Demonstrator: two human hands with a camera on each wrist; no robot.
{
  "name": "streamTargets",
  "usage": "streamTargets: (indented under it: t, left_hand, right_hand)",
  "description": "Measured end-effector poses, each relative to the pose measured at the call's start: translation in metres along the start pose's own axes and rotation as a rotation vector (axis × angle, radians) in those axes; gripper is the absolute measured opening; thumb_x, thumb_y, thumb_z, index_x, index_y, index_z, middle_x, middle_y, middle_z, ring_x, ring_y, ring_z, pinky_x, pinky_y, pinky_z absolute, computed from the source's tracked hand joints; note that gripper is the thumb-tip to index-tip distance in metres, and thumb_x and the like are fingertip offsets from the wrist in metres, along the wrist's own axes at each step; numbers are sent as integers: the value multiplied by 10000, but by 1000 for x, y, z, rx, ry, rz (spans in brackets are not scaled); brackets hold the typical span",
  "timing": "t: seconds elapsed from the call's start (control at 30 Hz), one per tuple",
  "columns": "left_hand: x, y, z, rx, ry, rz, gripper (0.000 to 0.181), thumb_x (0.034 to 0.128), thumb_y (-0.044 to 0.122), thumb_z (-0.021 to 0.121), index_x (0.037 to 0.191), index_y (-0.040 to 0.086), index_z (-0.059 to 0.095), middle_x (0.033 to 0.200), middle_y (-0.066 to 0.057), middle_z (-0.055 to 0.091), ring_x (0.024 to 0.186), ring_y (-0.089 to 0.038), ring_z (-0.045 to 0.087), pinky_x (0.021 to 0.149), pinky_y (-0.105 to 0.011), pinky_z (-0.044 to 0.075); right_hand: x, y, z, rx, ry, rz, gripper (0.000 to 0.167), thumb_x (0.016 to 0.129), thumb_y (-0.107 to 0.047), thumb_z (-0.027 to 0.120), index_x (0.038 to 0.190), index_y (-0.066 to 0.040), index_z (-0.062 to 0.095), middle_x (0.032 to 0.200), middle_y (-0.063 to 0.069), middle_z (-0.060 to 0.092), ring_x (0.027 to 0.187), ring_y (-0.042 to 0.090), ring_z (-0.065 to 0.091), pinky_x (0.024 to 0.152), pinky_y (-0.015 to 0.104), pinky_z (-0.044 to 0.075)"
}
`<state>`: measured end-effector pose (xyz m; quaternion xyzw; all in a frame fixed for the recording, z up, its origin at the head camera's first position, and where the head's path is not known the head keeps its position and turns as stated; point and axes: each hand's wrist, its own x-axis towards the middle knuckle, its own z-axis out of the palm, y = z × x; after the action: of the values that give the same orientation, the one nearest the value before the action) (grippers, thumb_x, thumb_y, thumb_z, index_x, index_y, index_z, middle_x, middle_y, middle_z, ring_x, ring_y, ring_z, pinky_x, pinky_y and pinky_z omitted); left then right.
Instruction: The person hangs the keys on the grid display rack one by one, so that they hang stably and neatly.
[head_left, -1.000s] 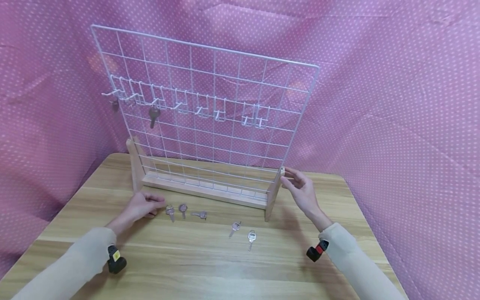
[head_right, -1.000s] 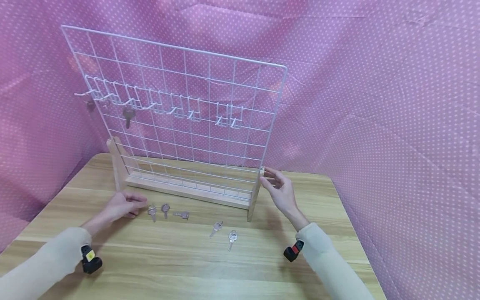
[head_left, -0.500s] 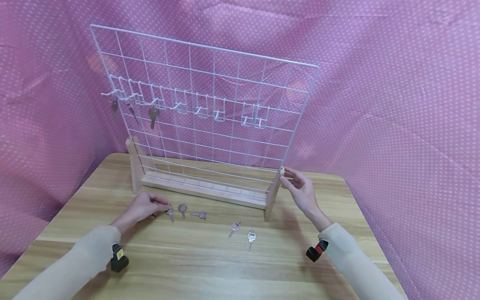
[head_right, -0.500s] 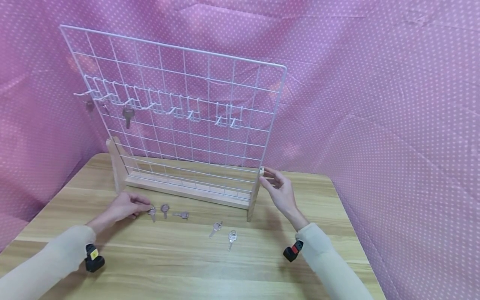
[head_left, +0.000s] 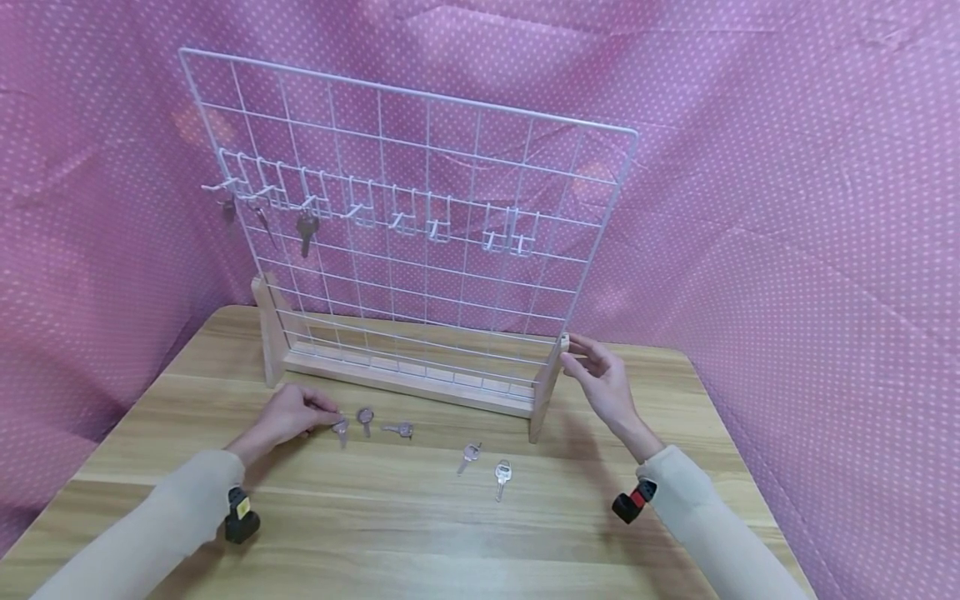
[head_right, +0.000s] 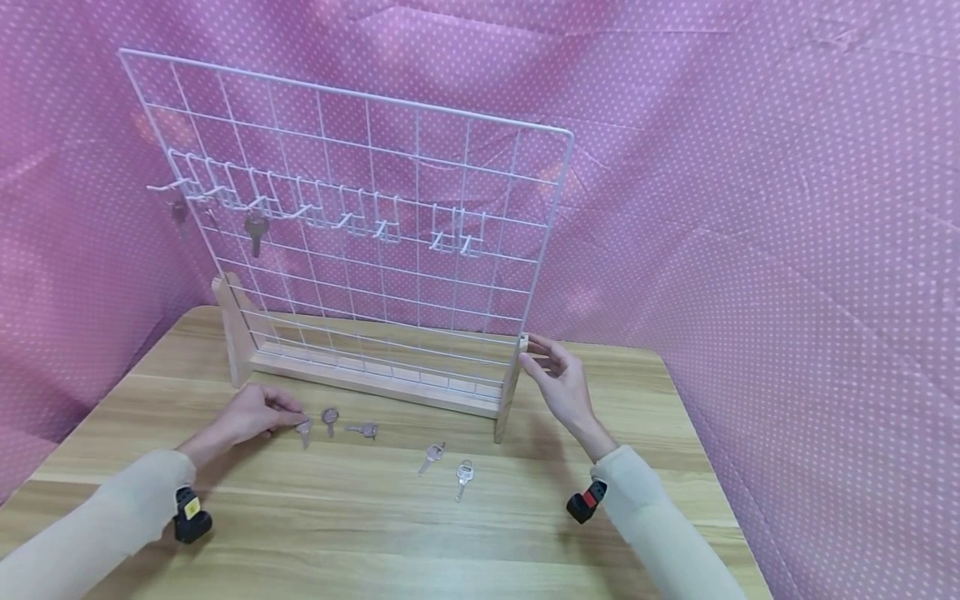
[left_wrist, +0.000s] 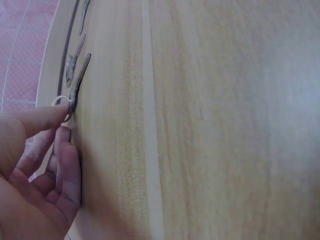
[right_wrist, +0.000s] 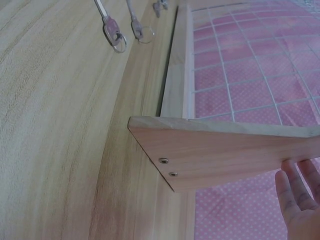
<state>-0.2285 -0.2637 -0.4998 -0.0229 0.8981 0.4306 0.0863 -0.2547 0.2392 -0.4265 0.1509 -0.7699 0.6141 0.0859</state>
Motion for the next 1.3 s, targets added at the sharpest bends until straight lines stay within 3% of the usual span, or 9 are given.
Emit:
streamTargets:
  t: [0.23,0.57,0.9,1.3]
  left_hand:
    - [-3,-1,-7,-117,-25,-15,274,918,165,816,1099,-36,772,832,1,788,658,-107,635,576,-245,593]
    - [-15,6,-28,-211,-19,-67,397,937,285,819,1165,-30,739,831,66,740,703,-83,639,643,-247,618]
    - [-15,33,-53,-265,64,30,418,961,290,801,1200,-44,723,841,196,727,717,-56,706,727,-260,670]
    - [-30,82,-78,-376,153,102,186,966,337,793,1045,171,769,891,260,738,751,-2,713,749,-207,660]
  right_hand:
    - [1,-1,1,-1,1,-5,434,1044,-58,637,1451,60,549,1400,329,610,1011,-49,698,889,150,613]
    - [1,-1,1,0,4,1,434,1044,-52,633,1452,65,544,1404,332,606,1008,-55,697,889,149,612]
    - [1,2,0,-9,7,-18,429,1048,-54,629,1453,61,547,1392,332,612,1008,-58,702,898,181,630]
    - [0,1,0,-26,12,-4,428,1048,-66,635,1452,51,554,1385,324,623,998,-58,704,932,269,653]
